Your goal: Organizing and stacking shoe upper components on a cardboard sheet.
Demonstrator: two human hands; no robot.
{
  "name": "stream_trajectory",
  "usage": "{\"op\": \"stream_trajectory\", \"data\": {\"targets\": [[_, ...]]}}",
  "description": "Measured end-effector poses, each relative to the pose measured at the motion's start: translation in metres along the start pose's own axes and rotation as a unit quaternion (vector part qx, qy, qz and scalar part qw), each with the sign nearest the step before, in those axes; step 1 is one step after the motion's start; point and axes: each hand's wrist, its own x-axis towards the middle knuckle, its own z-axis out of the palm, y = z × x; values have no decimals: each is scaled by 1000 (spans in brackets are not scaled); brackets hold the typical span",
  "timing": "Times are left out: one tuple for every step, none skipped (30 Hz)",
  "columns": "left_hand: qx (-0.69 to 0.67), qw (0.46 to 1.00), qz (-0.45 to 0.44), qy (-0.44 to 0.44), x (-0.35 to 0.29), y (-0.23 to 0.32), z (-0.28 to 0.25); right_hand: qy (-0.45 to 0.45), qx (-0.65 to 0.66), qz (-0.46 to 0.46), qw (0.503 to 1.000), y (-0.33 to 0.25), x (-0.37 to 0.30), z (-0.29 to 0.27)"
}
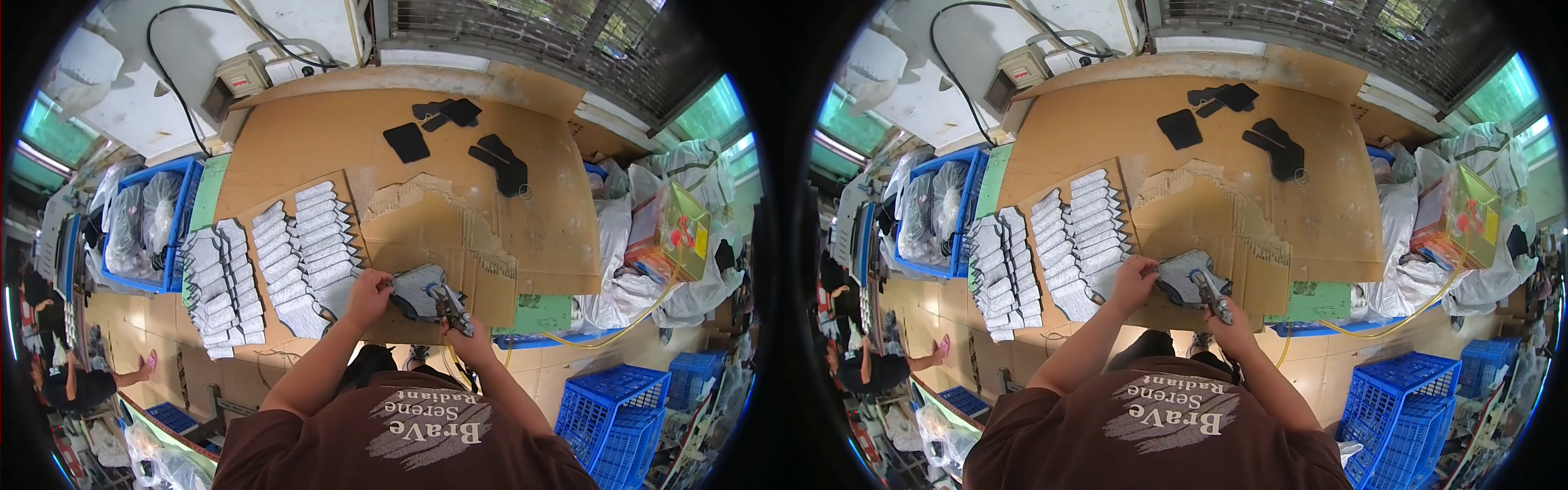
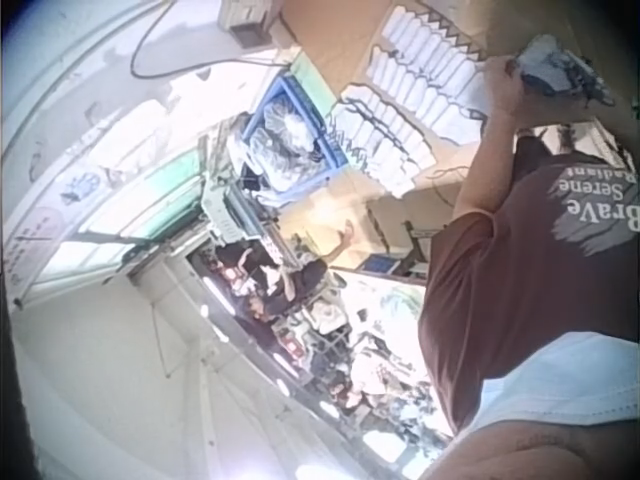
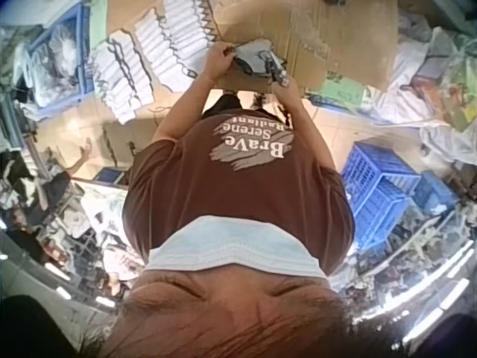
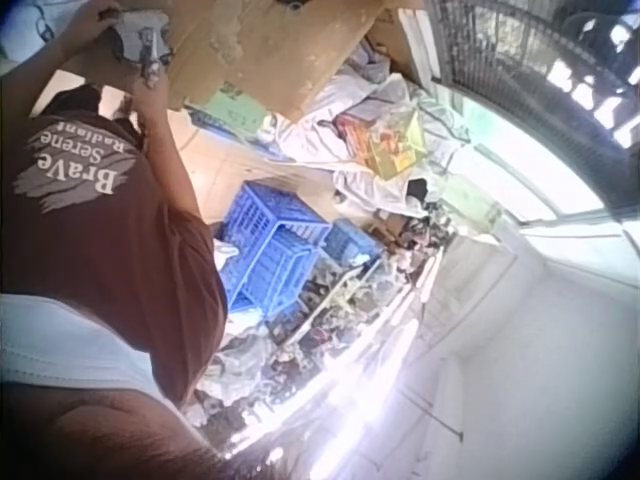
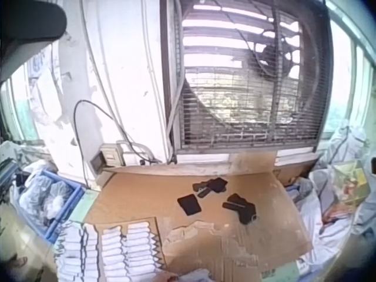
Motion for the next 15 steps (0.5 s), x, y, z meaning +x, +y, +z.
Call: {"op": "stream_trajectory", "data": {"targets": [[4,1000,-4,-2,1,-1,0,12,-5,2,1000,0,0,-2],[8,1000,-8,-5,1,0,1,26,-9,4,1000,-1,-1,-4],[8,1000,-8,-7,2,0,1,27,-9,4,1000,-2,-2,-6],[11,1000,-7,-7,2,1,0,34,-12,2,999,-5,-2,-7],[14,1000,-7,-8,2,2,0,41,-15,1,999,-7,-2,-9],[14,1000,-7,-9,3,2,0,42,-14,0,999,-7,-3,-10],[18,1000,-1,-11,4,1,0,49,-15,-7,999,-7,-4,-10],[22,1000,5,-14,4,1,0,56,-17,-15,998,-7,-5,-11],[22,1000,5,-14,4,2,0,56,-16,-15,998,-6,-5,-12],[33,999,8,-13,4,3,0,54,-24,-7,998,-4,-6,-13],[43,999,10,-11,4,5,0,51,-31,1,998,-3,-7,-13],[43,999,10,-11,4,7,0,51,-31,1,998,-4,-8,-13],[62,998,5,-21,4,9,0,48,-27,2,998,-6,-10,-12],[82,996,-1,-28,4,10,-1,42,-22,2,999,-8,-11,-10],[83,996,-2,-25,3,9,0,38,-23,1,999,-9,-11,-9]]}}
